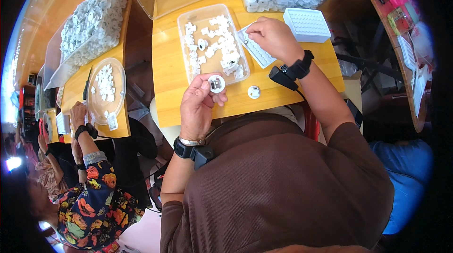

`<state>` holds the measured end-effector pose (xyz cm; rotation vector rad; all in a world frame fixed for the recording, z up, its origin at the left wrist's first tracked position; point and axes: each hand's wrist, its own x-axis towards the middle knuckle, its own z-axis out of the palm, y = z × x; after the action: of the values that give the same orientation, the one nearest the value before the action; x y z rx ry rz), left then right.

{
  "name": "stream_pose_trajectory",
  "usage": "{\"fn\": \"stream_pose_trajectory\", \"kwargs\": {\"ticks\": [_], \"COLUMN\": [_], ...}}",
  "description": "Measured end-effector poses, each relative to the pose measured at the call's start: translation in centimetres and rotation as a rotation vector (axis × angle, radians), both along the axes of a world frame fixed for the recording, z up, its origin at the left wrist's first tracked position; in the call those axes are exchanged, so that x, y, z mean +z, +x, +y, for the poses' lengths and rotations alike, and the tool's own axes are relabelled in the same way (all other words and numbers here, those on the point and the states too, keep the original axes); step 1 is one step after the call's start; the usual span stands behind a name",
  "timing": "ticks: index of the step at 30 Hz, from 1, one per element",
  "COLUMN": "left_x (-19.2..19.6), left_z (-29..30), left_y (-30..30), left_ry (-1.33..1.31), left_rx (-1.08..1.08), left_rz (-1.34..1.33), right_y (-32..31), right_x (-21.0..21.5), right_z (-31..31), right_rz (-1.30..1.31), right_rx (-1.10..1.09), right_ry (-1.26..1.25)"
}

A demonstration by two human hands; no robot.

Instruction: Assembling small electronic components into white plastic circular housings.

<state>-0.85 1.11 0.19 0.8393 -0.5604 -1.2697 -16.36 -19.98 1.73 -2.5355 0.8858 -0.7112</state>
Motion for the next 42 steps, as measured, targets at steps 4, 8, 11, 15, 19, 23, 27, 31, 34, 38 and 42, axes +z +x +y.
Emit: {"fn": "stream_pose_trajectory", "kwargs": {"ticks": [4, 8, 11, 15, 19, 23, 27, 31, 34, 38, 42], "left_x": [0.1, -0.2, -0.2, -0.1, -0.1, -0.1, 0.0, -0.1, 0.3, 0.2, 0.0], "left_z": [0.3, 0.5, 0.5, 0.4, 0.3, 0.3, 0.2, -0.3, -0.4, -0.3, -0.2], "left_y": [0.3, 0.5, 0.4, 0.4, 0.3, 0.3, 0.2, 0.0, -0.2, -0.4, -0.6], "left_ry": [0.006, 0.001, -0.001, -0.007, -0.015, -0.033, -0.030, -0.047, -0.058, -0.031, -0.046], "left_rx": [0.008, 0.014, 0.019, 0.012, -0.009, -0.007, 0.005, 0.008, 0.003, 0.019, 0.026], "left_rz": [0.005, 0.026, 0.027, 0.035, 0.048, 0.062, 0.059, 0.045, 0.024, -0.023, 0.012], "right_y": [1.0, 1.6, 1.7, 1.7, 1.7, 0.8, 0.1, 0.8, 1.3, 1.7, 1.7], "right_x": [-0.8, -1.3, -2.1, -2.3, -2.7, -1.7, 2.3, 3.2, 2.6, 2.0, 1.7], "right_z": [-0.2, -0.2, -0.6, -0.7, -0.7, -0.3, 3.1, 7.8, 9.1, 9.4, 9.6], "right_rz": [0.206, 0.414, 0.370, 0.331, 0.312, 0.145, -0.079, -0.340, -0.398, -0.381, -0.358], "right_rx": [0.022, 0.002, 0.000, -0.020, -0.016, -0.023, 0.097, 0.289, 0.359, 0.360, 0.387], "right_ry": [0.035, 0.032, 0.008, 0.055, -0.047, -0.033, 0.141, 0.243, 0.162, 0.107, 0.050]}}
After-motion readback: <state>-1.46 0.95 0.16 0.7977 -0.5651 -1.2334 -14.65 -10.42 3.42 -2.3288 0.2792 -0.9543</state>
